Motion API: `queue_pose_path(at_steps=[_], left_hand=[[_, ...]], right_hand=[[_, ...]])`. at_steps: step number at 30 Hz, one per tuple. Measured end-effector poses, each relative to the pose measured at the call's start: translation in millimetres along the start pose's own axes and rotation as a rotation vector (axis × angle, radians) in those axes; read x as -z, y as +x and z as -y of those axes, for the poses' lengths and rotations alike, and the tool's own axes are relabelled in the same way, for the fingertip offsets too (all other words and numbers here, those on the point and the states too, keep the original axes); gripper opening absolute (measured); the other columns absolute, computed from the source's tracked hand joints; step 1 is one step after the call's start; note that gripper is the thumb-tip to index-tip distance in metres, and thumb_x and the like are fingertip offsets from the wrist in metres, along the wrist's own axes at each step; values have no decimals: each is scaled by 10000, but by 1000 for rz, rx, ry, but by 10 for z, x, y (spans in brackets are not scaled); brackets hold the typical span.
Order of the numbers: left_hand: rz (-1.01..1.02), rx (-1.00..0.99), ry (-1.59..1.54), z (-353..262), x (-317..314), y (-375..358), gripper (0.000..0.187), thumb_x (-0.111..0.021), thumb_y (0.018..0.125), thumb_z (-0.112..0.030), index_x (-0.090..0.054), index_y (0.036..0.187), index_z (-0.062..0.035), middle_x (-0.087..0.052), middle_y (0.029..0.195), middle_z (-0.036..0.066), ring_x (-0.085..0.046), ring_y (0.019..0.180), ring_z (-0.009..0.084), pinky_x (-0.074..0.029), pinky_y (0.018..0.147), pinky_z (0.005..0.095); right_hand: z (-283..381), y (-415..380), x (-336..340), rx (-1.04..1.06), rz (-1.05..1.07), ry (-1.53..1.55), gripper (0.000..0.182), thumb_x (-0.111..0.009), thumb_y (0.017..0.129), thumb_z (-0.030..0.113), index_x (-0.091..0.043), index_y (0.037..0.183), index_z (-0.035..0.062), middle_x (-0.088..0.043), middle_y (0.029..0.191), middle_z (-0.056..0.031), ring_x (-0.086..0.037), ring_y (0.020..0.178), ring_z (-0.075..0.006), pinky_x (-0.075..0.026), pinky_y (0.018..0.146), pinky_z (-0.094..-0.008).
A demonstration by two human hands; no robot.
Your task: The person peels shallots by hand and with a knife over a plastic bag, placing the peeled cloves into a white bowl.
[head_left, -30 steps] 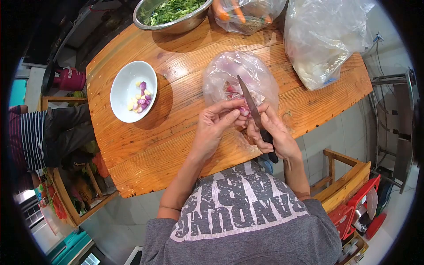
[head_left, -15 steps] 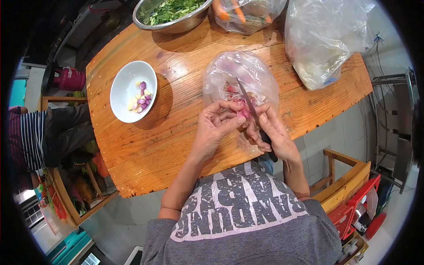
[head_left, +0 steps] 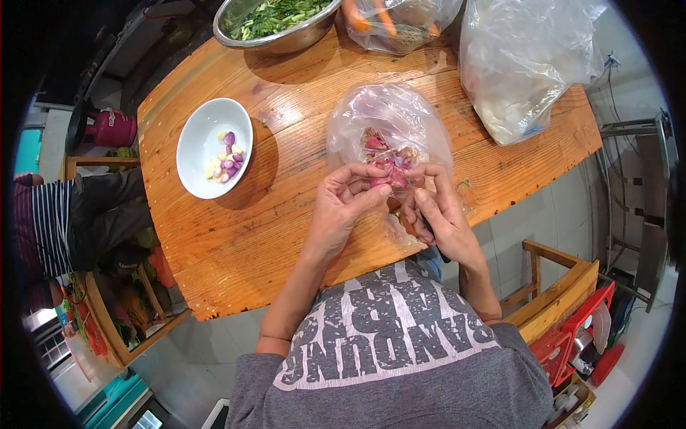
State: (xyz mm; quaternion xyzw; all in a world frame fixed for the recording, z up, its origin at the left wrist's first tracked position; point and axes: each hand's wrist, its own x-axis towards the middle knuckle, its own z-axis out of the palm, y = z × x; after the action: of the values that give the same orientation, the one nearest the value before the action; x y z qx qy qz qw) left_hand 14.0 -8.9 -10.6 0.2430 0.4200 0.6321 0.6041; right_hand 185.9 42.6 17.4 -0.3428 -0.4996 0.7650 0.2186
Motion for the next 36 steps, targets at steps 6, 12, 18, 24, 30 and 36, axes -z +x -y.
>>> queue_pose_path(at_steps=[6, 12, 18, 24, 30, 36], left_hand=[[-40, -51, -56, 63, 17, 31, 187, -678, 779, 35, -568, 926, -3, -636, 952, 86, -632, 882, 143, -514, 797, 257], [-76, -99, -60, 70, -16, 15, 183, -673, 766, 74, -573, 898, -4, -640, 940, 96, -633, 875, 146, -524, 790, 263], [-81, -165, 15, 117, 22, 11, 147, -684, 750, 83, -604, 851, 12, -645, 902, 81, -625, 848, 121, -517, 779, 238], [-60, -142, 114, 74, -4, -31, 143, -687, 754, 73, -616, 870, 32, -640, 888, 74, -621, 820, 101, -512, 750, 220], [-42, -158, 145, 66, -27, -35, 144, -689, 752, 73, -617, 872, 41, -634, 881, 72, -624, 806, 110, -520, 739, 225], [-35, -96, 114, 64, -68, -61, 139, -685, 748, 84, -627, 868, 44, -628, 899, 80, -621, 824, 116, -524, 732, 231]], right_hand=[[41, -56, -41, 30, 74, -73, 390, -392, 983, 219, -320, 1338, 74, -435, 690, 6, -352, 539, -51, -304, 517, -194], [16, -56, -75, 15, 87, -130, 394, -399, 979, 206, -324, 1345, 83, -444, 685, -1, -376, 569, -61, -317, 537, -200], [11, -66, -59, -18, 97, -68, 361, -407, 978, 194, -332, 1314, 86, -437, 693, 0, -373, 575, -65, -321, 545, -199], [-25, -33, -110, 82, 92, -13, 291, -409, 980, 184, -345, 1240, 69, -393, 684, 17, -354, 573, -61, -310, 534, -197], [-22, -43, -72, -11, 106, 43, 230, -393, 987, 196, -330, 1174, 78, -374, 670, 22, -334, 558, -49, -280, 491, -187], [-141, 5, -93, 109, 78, 47, 191, -391, 990, 210, -330, 1130, 95, -373, 648, 20, -312, 506, -37, -254, 447, -176]])
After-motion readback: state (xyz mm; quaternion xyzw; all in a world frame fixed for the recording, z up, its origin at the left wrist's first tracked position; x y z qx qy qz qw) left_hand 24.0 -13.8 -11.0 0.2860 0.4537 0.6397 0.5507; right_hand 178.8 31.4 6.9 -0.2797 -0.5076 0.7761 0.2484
